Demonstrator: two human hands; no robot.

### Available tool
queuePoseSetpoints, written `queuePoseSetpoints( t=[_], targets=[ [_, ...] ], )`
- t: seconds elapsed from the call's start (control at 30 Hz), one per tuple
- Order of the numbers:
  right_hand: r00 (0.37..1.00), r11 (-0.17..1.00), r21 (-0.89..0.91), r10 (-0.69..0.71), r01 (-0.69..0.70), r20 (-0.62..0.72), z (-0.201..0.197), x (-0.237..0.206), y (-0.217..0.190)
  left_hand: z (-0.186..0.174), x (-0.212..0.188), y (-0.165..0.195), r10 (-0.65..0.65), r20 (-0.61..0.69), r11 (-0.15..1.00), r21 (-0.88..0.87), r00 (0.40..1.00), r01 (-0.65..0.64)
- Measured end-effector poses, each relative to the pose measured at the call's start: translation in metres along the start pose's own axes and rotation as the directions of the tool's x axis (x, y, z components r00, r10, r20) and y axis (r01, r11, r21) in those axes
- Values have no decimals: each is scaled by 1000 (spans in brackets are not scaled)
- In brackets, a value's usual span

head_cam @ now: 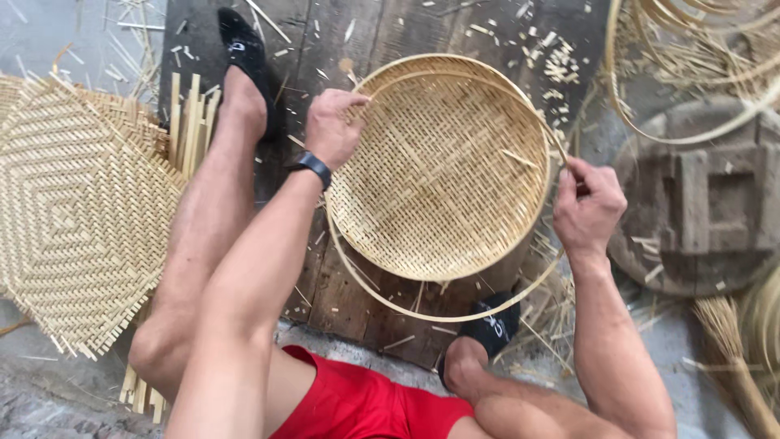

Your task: The person assembles a round woven basket by fitting a circular bamboo rim onto a pre-woven base, securing it with a clip, and trimming excess strands with shears. The person repeats the process for a second basket, using a wooden block to press the rim into place.

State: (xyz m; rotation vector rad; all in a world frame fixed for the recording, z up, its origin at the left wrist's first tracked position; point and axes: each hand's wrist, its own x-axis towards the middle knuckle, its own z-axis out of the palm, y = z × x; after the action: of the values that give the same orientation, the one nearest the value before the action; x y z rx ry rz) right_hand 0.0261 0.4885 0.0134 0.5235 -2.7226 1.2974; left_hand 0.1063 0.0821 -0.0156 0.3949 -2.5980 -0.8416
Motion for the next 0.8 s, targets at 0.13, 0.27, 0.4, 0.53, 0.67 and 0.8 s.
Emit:
queuePoseSetpoints(
  t=[0.13,0.27,0.4,0.53,0.67,0.8],
  targets=[
    [997,998,24,53,-54,51,30,4,14,23,6,-33,-12,-53,988,151,999,20],
    [998,999,14,40,-41,53,48,8,22,42,14,-54,-345,103,898,-255,933,360],
    [999,1000,0,1,-1,41,59,10,26,53,9,-61,-412,175,792,-415,894,447],
    [999,999,2,34,-34,34,63,8,32,53,3,-60,-472,182,759,-414,863,502],
    [1000,1000,-27,2,-2,15,63,4,39,49,4,-54,-377,80,881,-276,923,384],
    [997,997,-5,80,-80,18,66,4,37,50,8,-48,-384,22,905,-187,923,381]
  ],
)
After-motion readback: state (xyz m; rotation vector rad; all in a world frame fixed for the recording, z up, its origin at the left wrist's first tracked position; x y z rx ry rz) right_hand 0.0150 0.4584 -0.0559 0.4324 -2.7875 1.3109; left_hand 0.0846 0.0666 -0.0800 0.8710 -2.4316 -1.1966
